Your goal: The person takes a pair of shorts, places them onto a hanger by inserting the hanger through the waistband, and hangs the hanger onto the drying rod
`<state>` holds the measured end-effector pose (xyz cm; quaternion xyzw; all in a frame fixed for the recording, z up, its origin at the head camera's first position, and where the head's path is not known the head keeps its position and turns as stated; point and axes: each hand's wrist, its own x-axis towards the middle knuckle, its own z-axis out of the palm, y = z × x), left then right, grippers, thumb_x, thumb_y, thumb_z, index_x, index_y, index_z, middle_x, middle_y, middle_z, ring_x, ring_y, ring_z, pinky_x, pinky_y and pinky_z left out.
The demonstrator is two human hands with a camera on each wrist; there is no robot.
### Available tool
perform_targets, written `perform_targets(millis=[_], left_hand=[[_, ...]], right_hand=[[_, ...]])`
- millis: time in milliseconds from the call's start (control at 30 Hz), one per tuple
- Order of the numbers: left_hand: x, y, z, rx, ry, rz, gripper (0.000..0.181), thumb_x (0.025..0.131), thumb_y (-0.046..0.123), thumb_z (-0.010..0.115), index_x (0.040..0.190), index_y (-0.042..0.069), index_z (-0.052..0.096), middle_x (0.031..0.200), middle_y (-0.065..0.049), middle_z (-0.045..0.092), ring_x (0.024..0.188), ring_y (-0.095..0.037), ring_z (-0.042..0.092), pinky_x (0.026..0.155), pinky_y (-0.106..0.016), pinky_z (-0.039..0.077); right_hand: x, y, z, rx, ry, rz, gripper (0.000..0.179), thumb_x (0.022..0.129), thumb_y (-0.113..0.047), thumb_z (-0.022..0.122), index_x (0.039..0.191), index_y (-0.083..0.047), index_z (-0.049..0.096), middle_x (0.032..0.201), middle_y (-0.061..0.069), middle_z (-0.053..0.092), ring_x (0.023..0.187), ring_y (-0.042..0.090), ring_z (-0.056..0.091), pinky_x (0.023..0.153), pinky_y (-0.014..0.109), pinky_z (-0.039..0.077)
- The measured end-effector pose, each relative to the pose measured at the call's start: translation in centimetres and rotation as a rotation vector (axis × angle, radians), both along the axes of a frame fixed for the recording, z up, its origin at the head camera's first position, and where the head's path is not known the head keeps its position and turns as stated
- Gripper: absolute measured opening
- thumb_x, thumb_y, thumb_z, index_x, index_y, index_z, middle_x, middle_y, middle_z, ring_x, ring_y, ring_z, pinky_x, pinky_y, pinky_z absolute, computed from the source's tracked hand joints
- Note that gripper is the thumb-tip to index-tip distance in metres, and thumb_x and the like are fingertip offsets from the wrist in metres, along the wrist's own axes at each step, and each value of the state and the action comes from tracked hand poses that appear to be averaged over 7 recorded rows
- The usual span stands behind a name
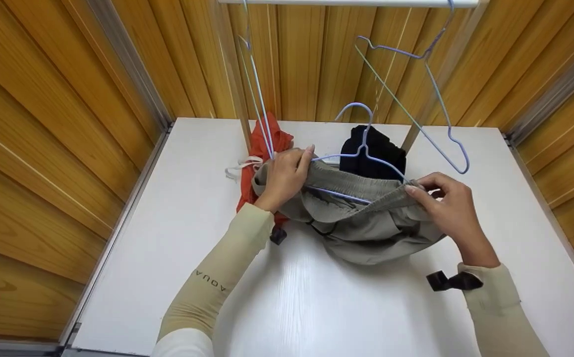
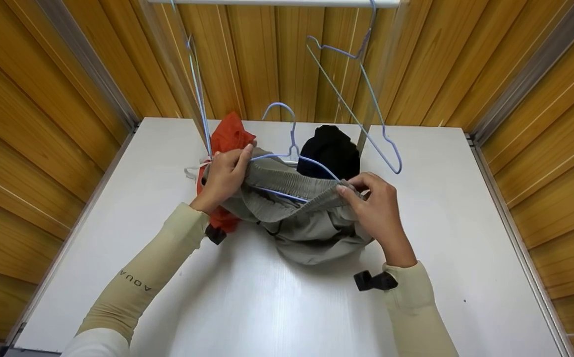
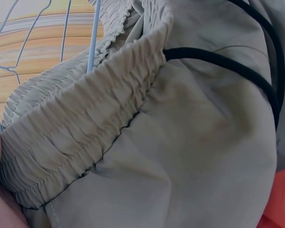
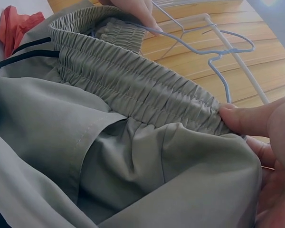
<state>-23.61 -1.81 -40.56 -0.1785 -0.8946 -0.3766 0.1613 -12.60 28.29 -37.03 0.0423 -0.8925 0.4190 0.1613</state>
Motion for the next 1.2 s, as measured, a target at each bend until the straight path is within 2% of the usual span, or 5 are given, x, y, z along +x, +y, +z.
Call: perform_targets(millis=[367,600,833,1067,1200], left_hand=[[-0.2,-0.4,0.1,-0.013,-0.026,0.059,0.049,0.103,0.044,0.038,0.063,0.018,0.050,0.059,0.005,0.036,0.056,-0.013,0.036,0.058,-0.028,0.027],[-0.4,-0.9,0.0,0.024,-0.055,0.087,0.048,0.103,0.041,0.041,0.062,0.017,0.048,0.058,0.003,0.036,0.057,-0.016,0.036,0.069,-0.030,0.029],[-0.3,-0.9,0.0,0.031,-0.058,0.081,0.048,0.102,0.045,0.040,0.062,0.019,0.048,0.058,0.004,0.035,0.056,-0.014,0.036,0.056,-0.027,0.028],[-0.5,-1.3,-0.1,0.032,-0.074,0.152,0.049,0.101,0.047,0.041,0.060,0.020,0.048,0.056,0.005,0.035,0.056,-0.014,0.039,0.054,-0.028,0.029],[-0.6,-1.4,-0.1,0.055,-0.070,0.159,0.050,0.101,0.046,0.042,0.060,0.019,0.049,0.055,0.005,0.035,0.055,-0.014,0.039,0.051,-0.028,0.029]], right_hand=[[0.4,0.9,0.0,0.026,-0.012,0.019,0.015,0.088,-0.021,0.071,0.092,-0.007,0.070,0.083,-0.021,0.060,0.080,-0.007,0.055,0.072,0.008,0.041],[0.8,1.6,0.0,0.033,-0.031,0.018,0.017,0.090,-0.022,0.070,0.092,-0.006,0.069,0.084,-0.021,0.059,0.080,-0.006,0.055,0.073,0.008,0.042],[0.8,1.7,-0.2,0.017,-0.038,0.023,0.018,0.090,-0.024,0.069,0.092,-0.006,0.068,0.084,-0.020,0.060,0.080,-0.005,0.056,0.072,0.008,0.044],[1.0,2.1,-0.3,-0.008,-0.068,0.026,0.019,0.091,-0.023,0.068,0.093,-0.004,0.068,0.084,-0.020,0.060,0.079,-0.003,0.056,0.070,0.009,0.044],[1.1,2.4,-0.5,-0.009,-0.074,0.061,0.015,0.092,-0.019,0.066,0.093,-0.003,0.068,0.085,-0.017,0.061,0.080,-0.003,0.056,0.072,0.009,0.043]])
